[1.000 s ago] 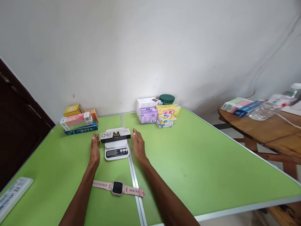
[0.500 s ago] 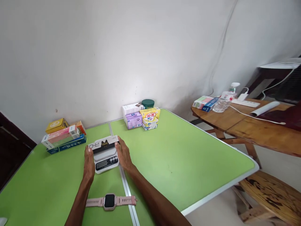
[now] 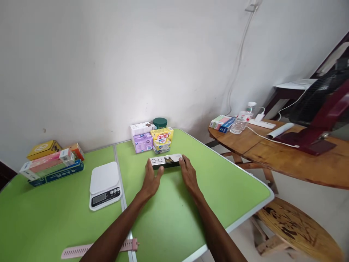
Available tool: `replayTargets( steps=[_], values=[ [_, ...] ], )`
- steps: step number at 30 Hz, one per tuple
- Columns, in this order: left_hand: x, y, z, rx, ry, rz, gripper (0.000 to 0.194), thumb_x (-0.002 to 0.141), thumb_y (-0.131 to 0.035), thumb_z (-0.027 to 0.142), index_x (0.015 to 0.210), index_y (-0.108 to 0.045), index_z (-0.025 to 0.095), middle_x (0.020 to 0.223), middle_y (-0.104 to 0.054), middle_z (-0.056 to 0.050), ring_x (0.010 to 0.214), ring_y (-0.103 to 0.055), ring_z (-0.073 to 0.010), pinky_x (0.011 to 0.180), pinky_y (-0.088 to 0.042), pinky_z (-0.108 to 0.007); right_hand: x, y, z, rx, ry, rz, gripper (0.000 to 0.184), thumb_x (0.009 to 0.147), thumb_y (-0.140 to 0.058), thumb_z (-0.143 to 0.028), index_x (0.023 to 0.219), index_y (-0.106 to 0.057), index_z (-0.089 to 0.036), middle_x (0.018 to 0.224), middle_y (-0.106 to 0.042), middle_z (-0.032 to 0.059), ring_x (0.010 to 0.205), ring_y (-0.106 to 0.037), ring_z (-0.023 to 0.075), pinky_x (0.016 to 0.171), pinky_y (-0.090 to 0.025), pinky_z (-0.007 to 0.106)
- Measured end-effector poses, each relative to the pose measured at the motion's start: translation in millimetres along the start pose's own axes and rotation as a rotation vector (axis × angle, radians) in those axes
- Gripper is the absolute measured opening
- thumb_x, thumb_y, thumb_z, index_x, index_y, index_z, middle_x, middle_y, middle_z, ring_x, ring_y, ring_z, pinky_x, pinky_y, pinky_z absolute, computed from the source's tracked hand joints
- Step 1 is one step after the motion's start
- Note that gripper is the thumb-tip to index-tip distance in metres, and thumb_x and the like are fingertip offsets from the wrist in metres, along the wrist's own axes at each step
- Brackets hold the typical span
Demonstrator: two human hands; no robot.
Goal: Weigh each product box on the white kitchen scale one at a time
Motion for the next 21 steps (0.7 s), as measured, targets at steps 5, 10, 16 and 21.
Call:
replayTargets(
  steps=[5, 10, 16, 21],
  values=[
    [39, -56.6, 3, 0.263, -0.039, -0.076, 0.096, 0.101, -0.052, 0.057, 0.172, -0.017, 0.003, 0.181, -0.021, -0.029, 0.172, -0.018, -0.0341, 0.14, -0.012, -0.049, 53, 16, 38, -0.093, 0.005, 0.009, 0.114, 0.084, -0.044, -0.094, 0.156, -0.056, -0.007, 0.165, -0.053, 0.0268, 0.156, -0.047, 0.0401, 0.133, -0.031, 0.055],
    [65, -74.3, 0, 0.446, -0.088, -0.059, 0.096, 0.099, -0.05, 0.061, 0.172, -0.016, 0.009, 0.179, -0.027, -0.028, 0.171, -0.02, -0.0367, 0.138, -0.003, -0.058, 95, -2, 58, -0.125, 0.092, 0.016, 0.11, 0.086, -0.042, -0.089, 0.162, -0.047, -0.008, 0.167, -0.048, 0.0257, 0.159, -0.041, 0.0406, 0.134, -0.028, 0.059],
    [78, -81.4, 1, 0.508, -0.089, -0.078, 0.104, 0.097, -0.051, 0.06, 0.171, -0.012, -0.001, 0.179, -0.022, -0.034, 0.171, -0.016, -0.0419, 0.138, -0.004, -0.059, 121, -20, 55, -0.23, 0.109, -0.038, 0.118, 0.084, -0.035, -0.088, 0.163, -0.04, 0.0, 0.174, -0.034, 0.0296, 0.166, -0.025, 0.0443, 0.136, -0.019, 0.06],
    [56, -73.5, 3, 0.375, -0.042, -0.142, 0.112, 0.092, -0.056, 0.061, 0.173, -0.011, -0.002, 0.181, -0.017, -0.03, 0.171, -0.015, -0.0411, 0.139, -0.008, -0.054, 97, -10, 53, -0.304, 0.023, 0.096, 0.131, 0.082, -0.026, -0.093, 0.157, -0.035, 0.014, 0.171, -0.026, 0.0429, 0.165, -0.019, 0.0534, 0.135, -0.013, 0.065]
  ],
)
Point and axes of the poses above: each hand's wrist, its own x-axis towards the middle knuckle, its own y-axis out of the back of the hand, z = x × y, the point moved 3 cm from there along x, towards the middle knuckle
